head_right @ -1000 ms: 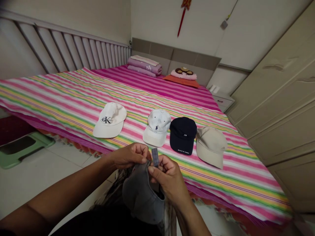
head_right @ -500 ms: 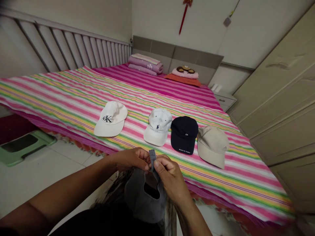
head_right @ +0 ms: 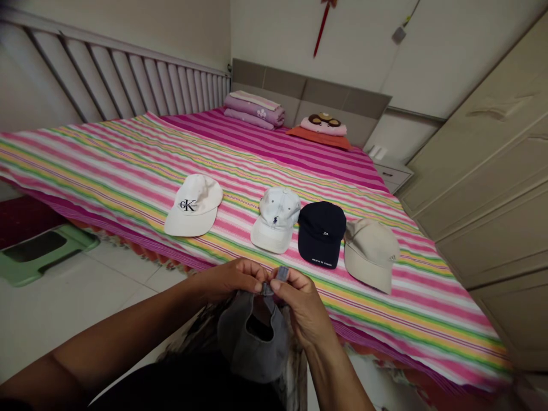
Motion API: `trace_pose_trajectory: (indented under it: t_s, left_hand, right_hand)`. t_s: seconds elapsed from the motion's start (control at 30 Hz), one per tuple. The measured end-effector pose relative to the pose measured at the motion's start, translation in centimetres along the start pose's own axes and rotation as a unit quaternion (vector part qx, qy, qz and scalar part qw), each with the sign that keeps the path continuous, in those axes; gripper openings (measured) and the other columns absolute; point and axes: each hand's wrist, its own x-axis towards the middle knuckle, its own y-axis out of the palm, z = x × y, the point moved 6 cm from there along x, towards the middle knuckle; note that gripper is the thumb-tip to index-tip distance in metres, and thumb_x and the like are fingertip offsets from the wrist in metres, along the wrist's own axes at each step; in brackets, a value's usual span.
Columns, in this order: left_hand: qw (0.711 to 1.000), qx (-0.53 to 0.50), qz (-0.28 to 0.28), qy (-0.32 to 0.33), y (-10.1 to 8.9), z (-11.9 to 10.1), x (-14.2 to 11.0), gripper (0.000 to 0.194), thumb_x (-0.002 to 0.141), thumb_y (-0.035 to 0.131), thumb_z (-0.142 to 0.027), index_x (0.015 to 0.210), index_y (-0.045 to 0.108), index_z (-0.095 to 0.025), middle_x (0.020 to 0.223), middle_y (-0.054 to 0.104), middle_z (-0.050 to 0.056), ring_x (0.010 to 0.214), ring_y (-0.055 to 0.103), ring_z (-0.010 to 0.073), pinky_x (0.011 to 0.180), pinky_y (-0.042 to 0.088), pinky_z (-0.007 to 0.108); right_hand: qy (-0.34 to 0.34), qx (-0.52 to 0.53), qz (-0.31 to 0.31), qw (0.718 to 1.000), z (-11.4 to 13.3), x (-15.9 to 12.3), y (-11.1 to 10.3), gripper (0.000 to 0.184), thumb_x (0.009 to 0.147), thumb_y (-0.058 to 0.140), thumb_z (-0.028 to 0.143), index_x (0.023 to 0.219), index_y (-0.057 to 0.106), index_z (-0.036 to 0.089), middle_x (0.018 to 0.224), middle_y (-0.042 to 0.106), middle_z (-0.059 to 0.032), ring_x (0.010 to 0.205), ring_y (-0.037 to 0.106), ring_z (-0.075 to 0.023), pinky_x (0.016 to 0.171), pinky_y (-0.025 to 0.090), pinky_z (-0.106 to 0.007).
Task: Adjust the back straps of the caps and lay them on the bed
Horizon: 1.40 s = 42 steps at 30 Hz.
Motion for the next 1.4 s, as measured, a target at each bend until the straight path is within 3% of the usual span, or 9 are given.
trace_pose_trajectory:
  t_s: [0.1,0.17,0.23,0.43,0.67,0.93,1.1,1.23,1.4]
  left_hand:
    - [0.999,-0.006,-0.007,0.054,0.0,-0.5,-0.1,0.012,0.054,0.068,-0.016,0.054,0.057,-0.012,0.073,0.060,0.002,0.068,0.052,0.0100,0.063,0.037,0.021]
    - [0.998,-0.016,0.004,0.066,0.0,-0.5,-0.1,0.012,0.054,0.068,-0.016,0.055,0.057,-0.012,0.075,0.061,0.003,0.067,0.052,0.0097,0.063,0.038,0.021]
    - [0.998,-0.024,0.018,0.059,0.1,-0.2,-0.1,0.012,0.056,0.068,-0.018,0.057,0.057,-0.012,0.068,0.060,0.002,0.058,0.051,0.0081,0.057,0.037,0.021]
    - [0.997,-0.039,0.038,0.052,0.2,0.2,-0.1,0.011,0.056,0.065,-0.016,0.059,0.055,-0.011,0.064,0.059,0.002,0.048,0.052,0.0083,0.048,0.036,0.020]
    - [0.999,-0.013,0.028,0.032,0.2,0.5,0.0,0.010,0.057,0.061,-0.016,0.058,0.051,-0.013,0.054,0.057,0.000,0.044,0.052,0.0084,0.044,0.034,0.018]
    - [0.999,-0.026,0.044,0.001,0.4,0.9,-0.4,0.010,0.057,0.062,-0.017,0.059,0.053,-0.012,0.065,0.063,0.005,0.049,0.055,0.0112,0.048,0.038,0.021]
    - [0.998,-0.040,0.052,-0.003,0.3,1.1,-0.4,0.009,0.058,0.061,-0.015,0.060,0.052,-0.012,0.063,0.063,0.005,0.047,0.055,0.0109,0.046,0.037,0.021]
    - [0.999,-0.028,0.042,-0.006,-0.1,1.4,-0.3,0.011,0.059,0.062,-0.018,0.063,0.053,-0.013,0.056,0.062,0.004,0.043,0.051,0.0094,0.045,0.036,0.020]
    - [1.000,-0.003,0.025,-0.002,-0.5,1.8,-0.1,0.015,0.059,0.065,-0.022,0.063,0.054,-0.013,0.055,0.061,0.003,0.040,0.048,0.0081,0.043,0.035,0.020]
  right_hand:
    - [-0.016,-0.020,-0.009,1.000,0.2,0.0,-0.3,0.021,0.063,0.070,0.037,0.063,0.062,0.016,0.060,0.054,-0.0001,0.056,0.044,-0.0123,0.056,0.034,-0.024]
    - [-0.017,-0.030,0.001,0.999,0.4,-0.1,-0.2,0.026,0.068,0.064,0.041,0.061,0.062,0.016,0.054,0.051,0.0001,0.052,0.041,-0.0119,0.053,0.032,-0.024]
    - [-0.007,-0.021,0.021,1.000,0.3,-0.1,0.0,0.027,0.070,0.061,0.042,0.061,0.062,0.016,0.051,0.049,0.0004,0.050,0.040,-0.0116,0.052,0.031,-0.024]
    - [0.022,0.069,0.060,0.996,0.1,0.0,0.6,0.027,0.058,0.072,0.038,0.054,0.057,0.016,0.059,0.046,0.0016,0.049,0.036,-0.0084,0.049,0.029,-0.022]
    - [-0.012,0.064,0.065,0.996,0.6,-0.1,1.3,0.025,0.067,0.065,0.039,0.060,0.055,0.017,0.063,0.049,0.0005,0.050,0.039,-0.0096,0.049,0.032,-0.022]
    - [-0.005,0.092,0.059,0.994,0.4,-0.1,1.4,0.028,0.073,0.060,0.040,0.059,0.049,0.018,0.052,0.045,0.0039,0.044,0.039,-0.0085,0.046,0.032,-0.022]
    - [0.027,0.024,0.051,0.998,-0.1,-0.1,0.8,0.020,0.068,0.067,0.032,0.064,0.055,0.016,0.051,0.050,0.0036,0.043,0.041,-0.0074,0.045,0.031,-0.021]
    - [0.013,-0.071,0.025,0.997,-0.3,0.0,0.1,0.017,0.064,0.069,0.027,0.063,0.058,0.014,0.050,0.050,0.0041,0.043,0.037,-0.0050,0.042,0.026,-0.018]
    - [0.003,-0.088,0.017,0.996,-0.5,0.1,0.0,0.016,0.065,0.068,0.027,0.062,0.058,0.015,0.046,0.048,0.0056,0.042,0.035,-0.0045,0.042,0.023,-0.018]
